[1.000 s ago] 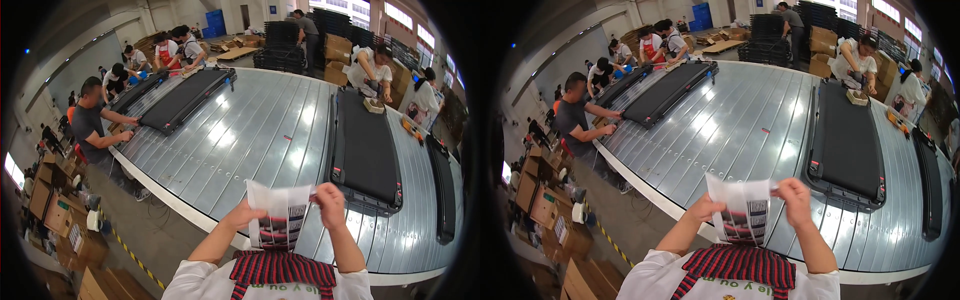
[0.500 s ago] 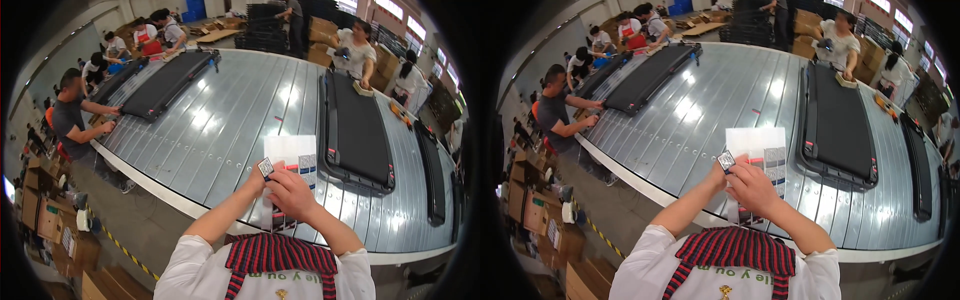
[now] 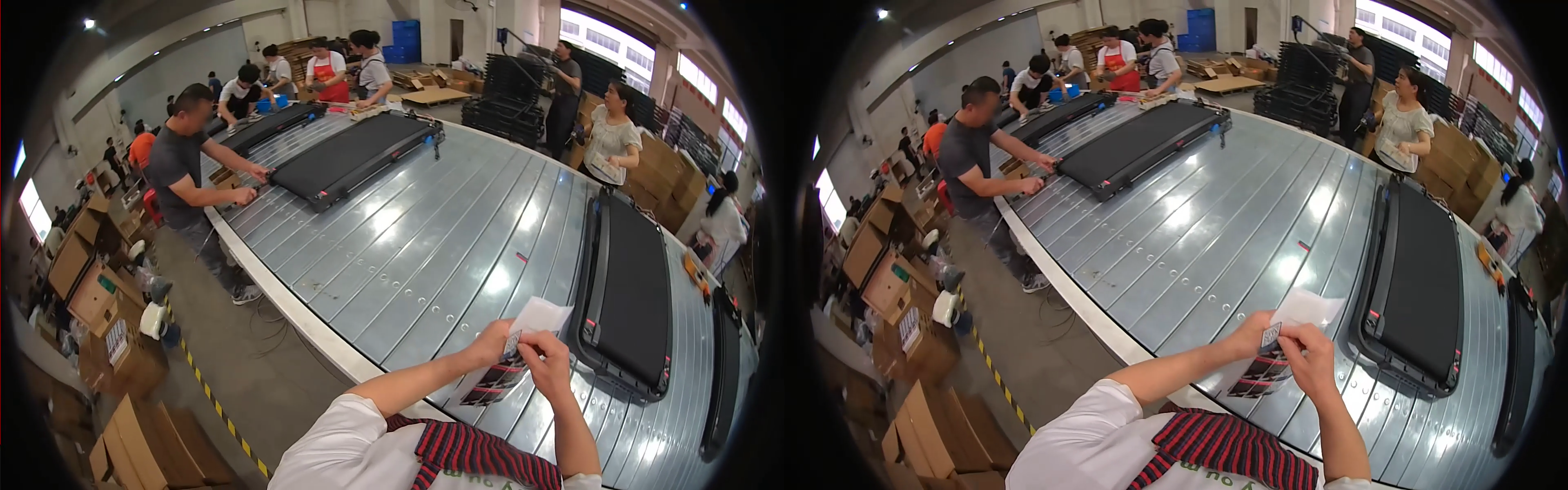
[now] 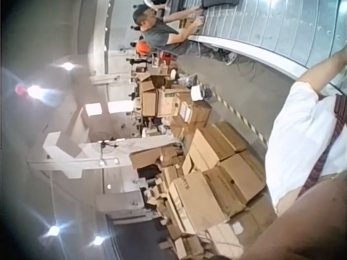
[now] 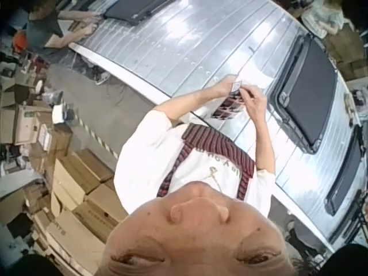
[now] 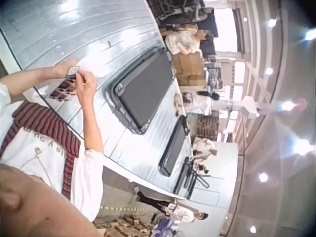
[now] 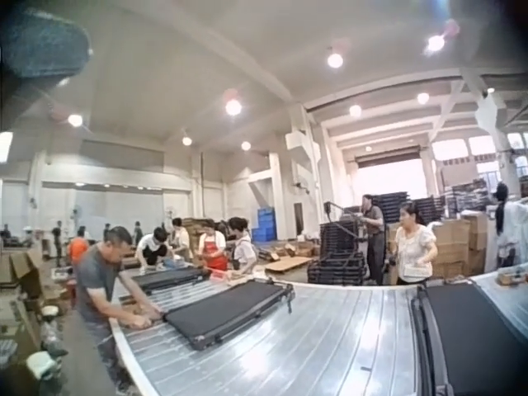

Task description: The recorder is peeling safety or instruction labels from a sheet and sticking them onto treadmills on a factory assembly line.

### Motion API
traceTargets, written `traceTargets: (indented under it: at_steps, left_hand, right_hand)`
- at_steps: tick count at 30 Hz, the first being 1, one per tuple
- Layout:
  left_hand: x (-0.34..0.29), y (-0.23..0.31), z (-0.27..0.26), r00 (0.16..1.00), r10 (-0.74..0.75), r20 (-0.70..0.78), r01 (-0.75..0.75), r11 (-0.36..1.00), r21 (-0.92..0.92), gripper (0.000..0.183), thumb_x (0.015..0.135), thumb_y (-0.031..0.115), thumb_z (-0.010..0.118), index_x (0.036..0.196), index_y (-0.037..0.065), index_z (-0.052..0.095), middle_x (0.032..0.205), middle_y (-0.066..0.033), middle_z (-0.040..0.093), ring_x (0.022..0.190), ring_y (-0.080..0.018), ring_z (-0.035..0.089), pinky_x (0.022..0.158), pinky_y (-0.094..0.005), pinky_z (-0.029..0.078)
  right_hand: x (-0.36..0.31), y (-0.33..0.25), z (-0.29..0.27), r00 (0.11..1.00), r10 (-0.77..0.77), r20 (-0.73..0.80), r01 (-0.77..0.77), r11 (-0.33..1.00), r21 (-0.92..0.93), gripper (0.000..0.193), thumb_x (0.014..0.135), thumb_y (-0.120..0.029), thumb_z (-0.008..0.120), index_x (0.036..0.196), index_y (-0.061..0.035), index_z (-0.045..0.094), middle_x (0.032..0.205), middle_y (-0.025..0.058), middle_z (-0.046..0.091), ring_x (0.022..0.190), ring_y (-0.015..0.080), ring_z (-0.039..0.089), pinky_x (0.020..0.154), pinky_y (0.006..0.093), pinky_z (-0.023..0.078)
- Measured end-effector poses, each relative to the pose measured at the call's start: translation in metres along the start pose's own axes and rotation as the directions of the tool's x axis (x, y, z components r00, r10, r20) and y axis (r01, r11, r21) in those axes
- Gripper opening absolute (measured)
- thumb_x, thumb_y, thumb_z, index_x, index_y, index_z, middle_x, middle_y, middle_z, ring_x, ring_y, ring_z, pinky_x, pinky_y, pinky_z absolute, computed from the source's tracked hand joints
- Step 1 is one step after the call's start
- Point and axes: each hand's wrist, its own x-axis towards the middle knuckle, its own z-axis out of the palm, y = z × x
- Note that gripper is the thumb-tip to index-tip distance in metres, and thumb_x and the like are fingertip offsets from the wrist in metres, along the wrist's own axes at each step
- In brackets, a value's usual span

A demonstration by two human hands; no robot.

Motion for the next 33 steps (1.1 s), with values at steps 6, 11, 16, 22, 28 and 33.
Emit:
traceTargets:
  at_steps: [6, 11, 16, 22, 28, 33]
  left_hand:
    - [0.001, 0.009, -0.003, 0.999, -0.048, 0.01, 0.047, 0.997, 0.069, 0.017, 0.076, 0.009, 0.06, 0.092, 0.003, 0.057, 0.085, -0.0035, 0.06, 0.08, -0.0093, 0.054, 0.07, -0.0247, 0.044]
    - [0.002, -0.003, -0.004, 0.999, 0.049, 0.003, -0.049, 0.988, 0.145, 0.018, 0.075, 0.013, 0.057, 0.088, 0.001, 0.056, 0.081, -0.0077, 0.061, 0.075, -0.0128, 0.055, 0.068, -0.0275, 0.044]
    - [-0.003, -0.017, 0.004, 0.999, -0.035, 0.034, 0.033, 0.998, 0.056, 0.017, 0.076, 0.012, 0.058, 0.09, 0.002, 0.057, 0.083, -0.0063, 0.06, 0.076, -0.0116, 0.055, 0.068, -0.0264, 0.044]
    - [0.006, -0.038, 0.004, 0.952, -0.263, -0.153, 0.292, 0.932, 0.216, 0.024, 0.08, 0.025, 0.059, 0.084, 0.001, 0.062, 0.074, -0.0014, 0.06, 0.073, -0.007, 0.054, 0.065, -0.0245, 0.045]
    - [0.033, -0.026, 0.01, 0.86, -0.503, 0.084, 0.423, 0.795, 0.435, 0.031, 0.081, 0.029, 0.058, 0.094, 0.002, 0.061, 0.075, -0.0015, 0.06, 0.068, -0.0076, 0.053, 0.062, -0.0257, 0.045]
    - [0.078, -0.04, 0.031, 0.596, -0.733, 0.327, 0.582, 0.675, 0.452, 0.033, 0.081, 0.031, 0.059, 0.097, 0.002, 0.06, 0.08, -0.0005, 0.061, 0.073, -0.0087, 0.054, 0.068, -0.0261, 0.045]
  right_hand:
    - [0.002, 0.014, 0.006, 0.996, 0.091, 0.014, -0.092, 0.988, 0.128, 0.009, 0.073, -0.002, 0.061, 0.082, -0.0013, 0.062, 0.068, 0.0026, 0.054, 0.06, 0.0082, 0.049, 0.056, 0.0214, 0.04]
    - [0.001, 0.021, 0.008, 0.992, 0.128, 0.011, -0.128, 0.969, 0.211, 0.007, 0.074, -0.002, 0.061, 0.081, -0.0008, 0.061, 0.068, 0.001, 0.054, 0.059, 0.0062, 0.047, 0.055, 0.02, 0.039]
    - [-0.012, 0.024, 0.007, 0.989, 0.151, -0.005, -0.146, 0.961, 0.234, 0.005, 0.073, -0.002, 0.06, 0.078, -0.0013, 0.06, 0.065, 0.0016, 0.053, 0.057, 0.0069, 0.048, 0.052, 0.0212, 0.04]
    - [-0.024, 0.033, -0.021, 0.984, 0.127, -0.127, -0.108, 0.984, 0.145, 0.005, 0.071, -0.003, 0.061, 0.075, -0.0006, 0.058, 0.063, 0.0054, 0.053, 0.054, 0.0106, 0.049, 0.051, 0.0236, 0.04]
    - [-0.038, 0.092, -0.113, 0.88, 0.398, -0.258, -0.326, 0.902, 0.282, 0.007, 0.075, -0.007, 0.06, 0.074, -0.0001, 0.058, 0.064, -0.0002, 0.055, 0.057, 0.0054, 0.047, 0.052, 0.0203, 0.039]
    - [-0.042, 0.163, -0.193, 0.752, 0.588, -0.299, -0.466, 0.794, 0.391, 0.008, 0.076, -0.01, 0.058, 0.075, -0.0015, 0.058, 0.061, -0.0032, 0.052, 0.053, 0.0015, 0.042, 0.046, 0.0173, 0.032]
